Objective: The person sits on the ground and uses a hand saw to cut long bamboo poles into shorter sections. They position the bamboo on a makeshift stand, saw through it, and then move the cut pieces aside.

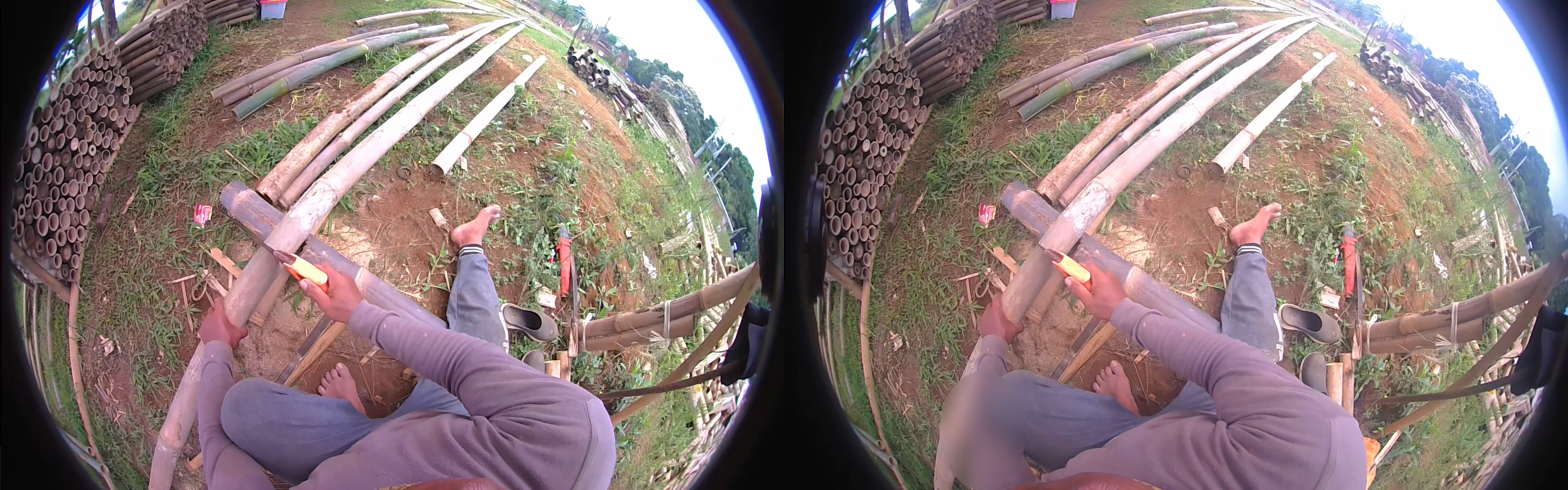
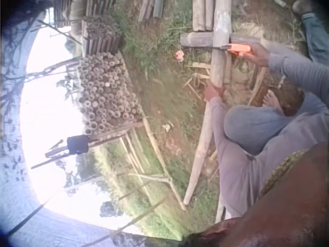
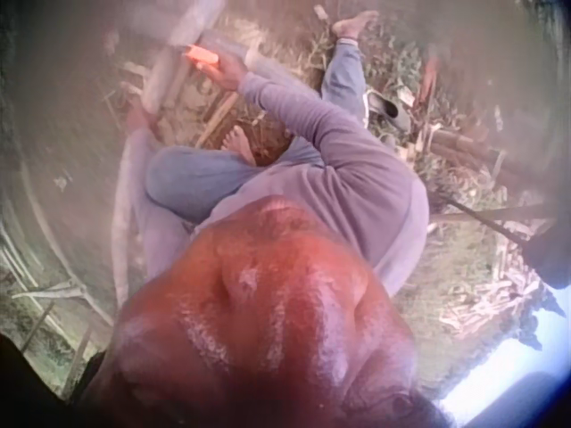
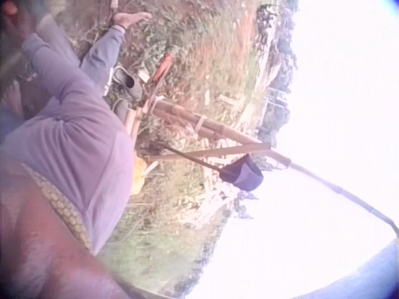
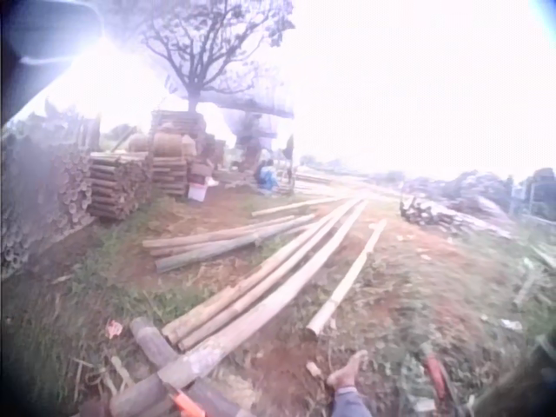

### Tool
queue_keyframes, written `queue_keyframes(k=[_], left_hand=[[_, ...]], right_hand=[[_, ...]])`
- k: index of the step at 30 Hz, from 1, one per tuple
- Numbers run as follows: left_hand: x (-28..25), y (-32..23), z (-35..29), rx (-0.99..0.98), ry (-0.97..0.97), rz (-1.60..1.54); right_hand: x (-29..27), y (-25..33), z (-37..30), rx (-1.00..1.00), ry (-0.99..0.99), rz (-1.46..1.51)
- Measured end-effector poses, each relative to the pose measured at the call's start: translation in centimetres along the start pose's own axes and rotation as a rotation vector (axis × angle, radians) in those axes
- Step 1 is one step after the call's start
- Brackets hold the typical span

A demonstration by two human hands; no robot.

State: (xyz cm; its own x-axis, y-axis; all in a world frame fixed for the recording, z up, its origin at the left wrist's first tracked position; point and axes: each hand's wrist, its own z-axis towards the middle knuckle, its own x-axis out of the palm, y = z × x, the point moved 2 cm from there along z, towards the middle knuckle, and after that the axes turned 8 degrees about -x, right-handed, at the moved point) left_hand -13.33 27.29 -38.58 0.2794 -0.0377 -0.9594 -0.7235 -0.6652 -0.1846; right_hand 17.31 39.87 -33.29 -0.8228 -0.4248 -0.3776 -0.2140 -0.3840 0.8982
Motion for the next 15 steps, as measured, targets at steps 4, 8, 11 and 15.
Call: queue_keyframes(k=[4, 8, 11, 15], left_hand=[[-0.6, 1.4, 0.1, -0.01, -0.018, 0.01], [-0.4, 0.7, 0.1, 0.004, -0.022, -0.009], [-0.6, 1.9, 0.2, 0.025, -0.046, -0.025], [-0.4, 1.3, -0.1, 0.016, -0.045, -0.02]], right_hand=[[1.4, 6.1, 6.3, -0.064, 0.011, -0.263], [0.1, 5.6, 6.5, -0.045, 0.028, -0.272], [-2.3, 4.3, -1.7, 0.036, 0.048, -0.154], [-9.5, 5.5, -13.7, -0.046, -0.067, -0.048]])
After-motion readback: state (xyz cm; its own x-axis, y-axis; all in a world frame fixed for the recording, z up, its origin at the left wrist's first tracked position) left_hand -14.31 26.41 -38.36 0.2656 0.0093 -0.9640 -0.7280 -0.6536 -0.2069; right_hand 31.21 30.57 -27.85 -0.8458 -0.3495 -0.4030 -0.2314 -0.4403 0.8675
